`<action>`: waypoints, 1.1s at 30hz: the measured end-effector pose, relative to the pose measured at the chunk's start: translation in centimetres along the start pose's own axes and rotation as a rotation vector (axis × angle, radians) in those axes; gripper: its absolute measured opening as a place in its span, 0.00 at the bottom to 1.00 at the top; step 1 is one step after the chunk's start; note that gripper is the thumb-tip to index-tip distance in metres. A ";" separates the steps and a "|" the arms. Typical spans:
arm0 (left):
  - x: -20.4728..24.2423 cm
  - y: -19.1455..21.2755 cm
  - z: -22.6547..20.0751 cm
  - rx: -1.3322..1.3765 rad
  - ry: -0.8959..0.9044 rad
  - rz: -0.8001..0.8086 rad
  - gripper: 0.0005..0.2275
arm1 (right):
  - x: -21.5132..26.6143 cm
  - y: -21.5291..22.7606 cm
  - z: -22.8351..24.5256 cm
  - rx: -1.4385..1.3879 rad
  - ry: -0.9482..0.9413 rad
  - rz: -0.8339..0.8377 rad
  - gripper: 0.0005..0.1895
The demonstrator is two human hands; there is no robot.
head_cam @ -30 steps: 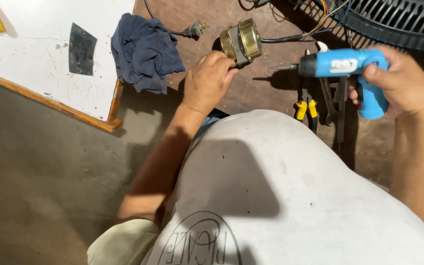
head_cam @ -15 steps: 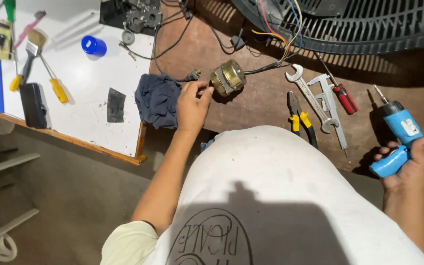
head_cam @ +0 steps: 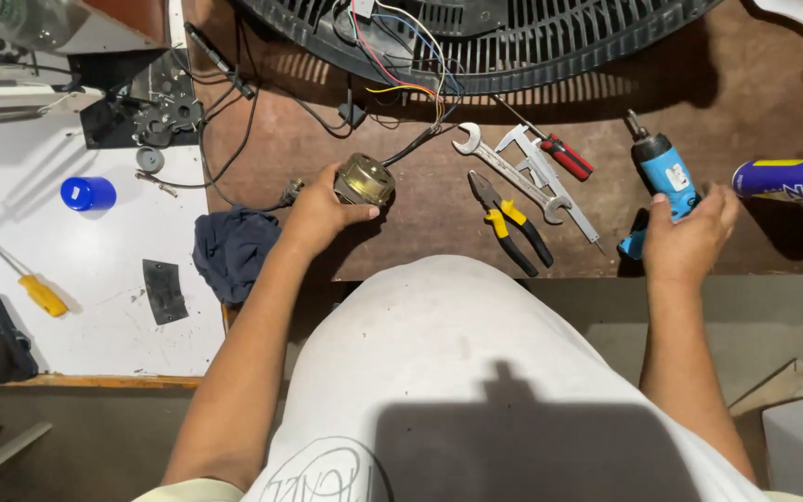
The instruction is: The person uses a blue power drill to remove screws from a cylindrical electric motor held on a workbench. They then use a screwdriver to further disassemble the motor casing and remove the internal rotor shaft, placing the components on the table.
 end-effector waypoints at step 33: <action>-1.0 -4.6 5.0 -0.763 -0.816 -0.071 0.61 | 0.9 -5.6 22.3 -0.020 0.243 0.201 0.17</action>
Point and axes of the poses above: each hand's wrist, its own x-axis away from the middle knuckle, its own y-axis out of the back of the hand, z = x × y, the point moved 5 cm from there along -x, towards the middle knuckle, and after that the axes turned 3 degrees about x, right-handed, at the moved point
